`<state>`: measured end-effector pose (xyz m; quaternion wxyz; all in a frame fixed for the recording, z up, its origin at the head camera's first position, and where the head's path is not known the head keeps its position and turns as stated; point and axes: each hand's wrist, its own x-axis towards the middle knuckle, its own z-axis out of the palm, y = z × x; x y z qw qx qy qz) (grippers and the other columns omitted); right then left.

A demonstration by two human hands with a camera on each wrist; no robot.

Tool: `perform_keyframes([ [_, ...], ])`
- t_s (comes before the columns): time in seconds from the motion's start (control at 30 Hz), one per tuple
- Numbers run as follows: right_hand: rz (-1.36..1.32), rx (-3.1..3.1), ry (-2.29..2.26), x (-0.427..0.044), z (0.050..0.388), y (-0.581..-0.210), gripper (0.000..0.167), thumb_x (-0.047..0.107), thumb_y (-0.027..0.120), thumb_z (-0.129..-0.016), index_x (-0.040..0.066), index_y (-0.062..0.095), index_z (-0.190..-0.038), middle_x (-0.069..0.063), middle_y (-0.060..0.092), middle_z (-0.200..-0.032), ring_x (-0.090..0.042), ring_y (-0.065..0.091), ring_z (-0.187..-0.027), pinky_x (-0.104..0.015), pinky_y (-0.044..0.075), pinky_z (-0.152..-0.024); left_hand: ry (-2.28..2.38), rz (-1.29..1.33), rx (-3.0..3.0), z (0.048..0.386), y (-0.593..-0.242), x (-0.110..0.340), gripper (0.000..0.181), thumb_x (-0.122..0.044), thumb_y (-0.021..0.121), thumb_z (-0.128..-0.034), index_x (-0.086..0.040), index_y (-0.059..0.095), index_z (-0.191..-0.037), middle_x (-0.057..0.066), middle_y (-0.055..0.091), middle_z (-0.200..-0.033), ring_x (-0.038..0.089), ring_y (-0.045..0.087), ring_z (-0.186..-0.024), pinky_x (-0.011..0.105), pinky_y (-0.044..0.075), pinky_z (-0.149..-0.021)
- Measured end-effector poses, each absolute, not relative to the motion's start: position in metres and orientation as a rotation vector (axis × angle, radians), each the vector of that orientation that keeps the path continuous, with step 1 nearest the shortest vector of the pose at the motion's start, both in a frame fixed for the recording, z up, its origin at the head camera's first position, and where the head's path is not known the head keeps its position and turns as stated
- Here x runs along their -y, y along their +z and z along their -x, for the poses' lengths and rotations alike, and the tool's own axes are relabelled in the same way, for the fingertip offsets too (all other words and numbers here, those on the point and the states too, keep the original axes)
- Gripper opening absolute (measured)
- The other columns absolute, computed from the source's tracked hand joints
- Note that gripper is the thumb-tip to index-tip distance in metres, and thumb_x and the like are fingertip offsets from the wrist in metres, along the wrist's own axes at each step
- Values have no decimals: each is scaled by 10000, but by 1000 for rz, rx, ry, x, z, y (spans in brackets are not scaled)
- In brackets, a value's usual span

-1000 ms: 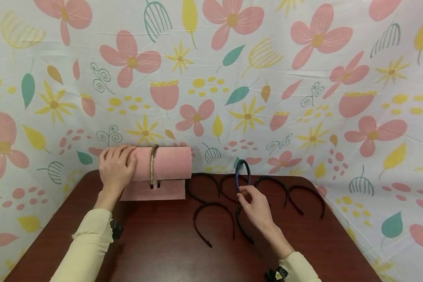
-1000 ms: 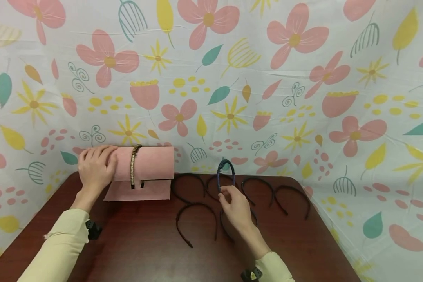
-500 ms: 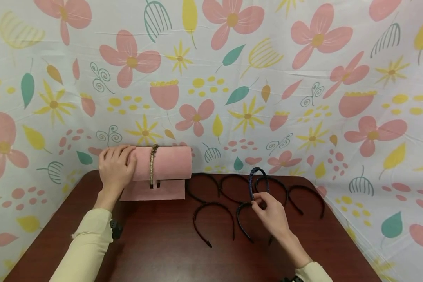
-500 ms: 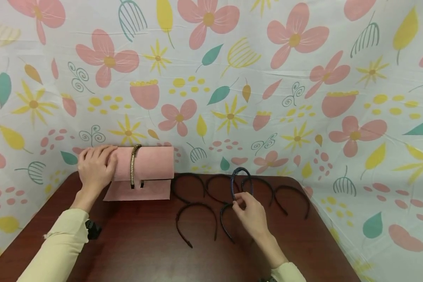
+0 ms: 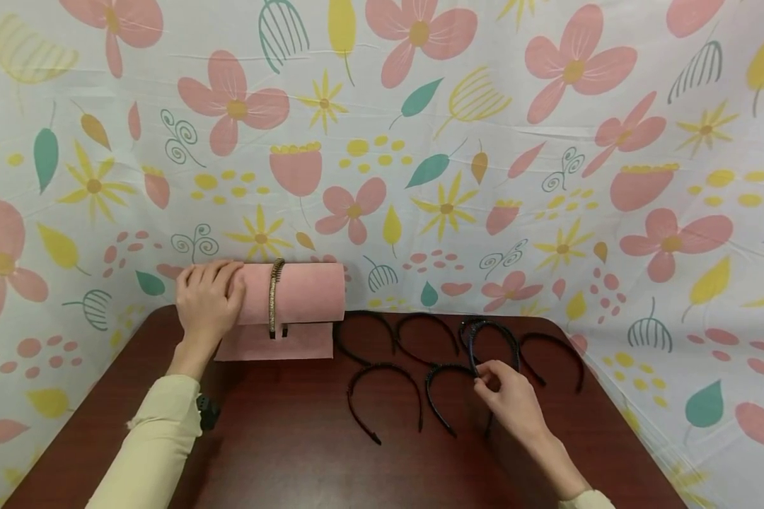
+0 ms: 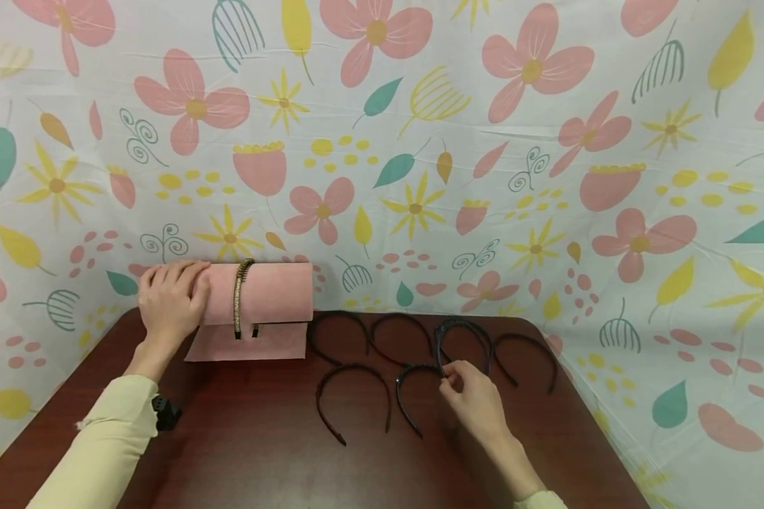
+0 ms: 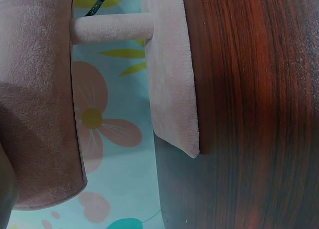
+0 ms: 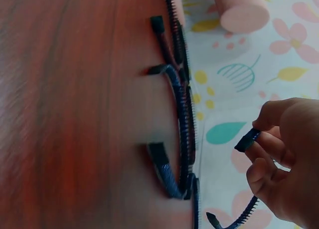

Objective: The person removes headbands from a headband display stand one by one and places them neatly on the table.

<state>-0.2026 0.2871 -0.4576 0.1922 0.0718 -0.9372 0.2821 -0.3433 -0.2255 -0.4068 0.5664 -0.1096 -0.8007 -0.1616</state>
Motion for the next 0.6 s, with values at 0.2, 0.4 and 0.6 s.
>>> perform_keyframes([
  [0.2, -78, 2799, 810, -299, 195, -460, 168, 121, 673, -899, 93, 695, -1063, 8, 661, -848, -61, 542, -597, -230, 424, -522, -379, 263, 1888, 345, -408, 226, 348, -326, 527, -941, -88, 762, -1040, 129, 727, -1042, 359, 641, -974, 547, 409, -1004],
  [0.4, -46, 2866, 762, -312, 191, -462, 151, 139, 665, -900, 105, 695, -1044, 33, 661, -840, -73, 594, -704, -240, 459, -566, -390, 260, 1886, 344, -407, 227, 351, -330, 525, -948, -88, 761, -1043, 131, 726, -1045, 362, 640, -976, 541, 400, -1015],
  [0.6, 1, 2938, 729, -324, 185, -465, 128, 133, 662, -886, 113, 681, -1011, 44, 646, -801, -73, 578, -668, -243, 449, -558, -393, 261, 1884, 344, -408, 227, 341, -321, 533, -945, -85, 761, -1039, 128, 726, -1045, 361, 639, -972, 546, 409, -1006],
])
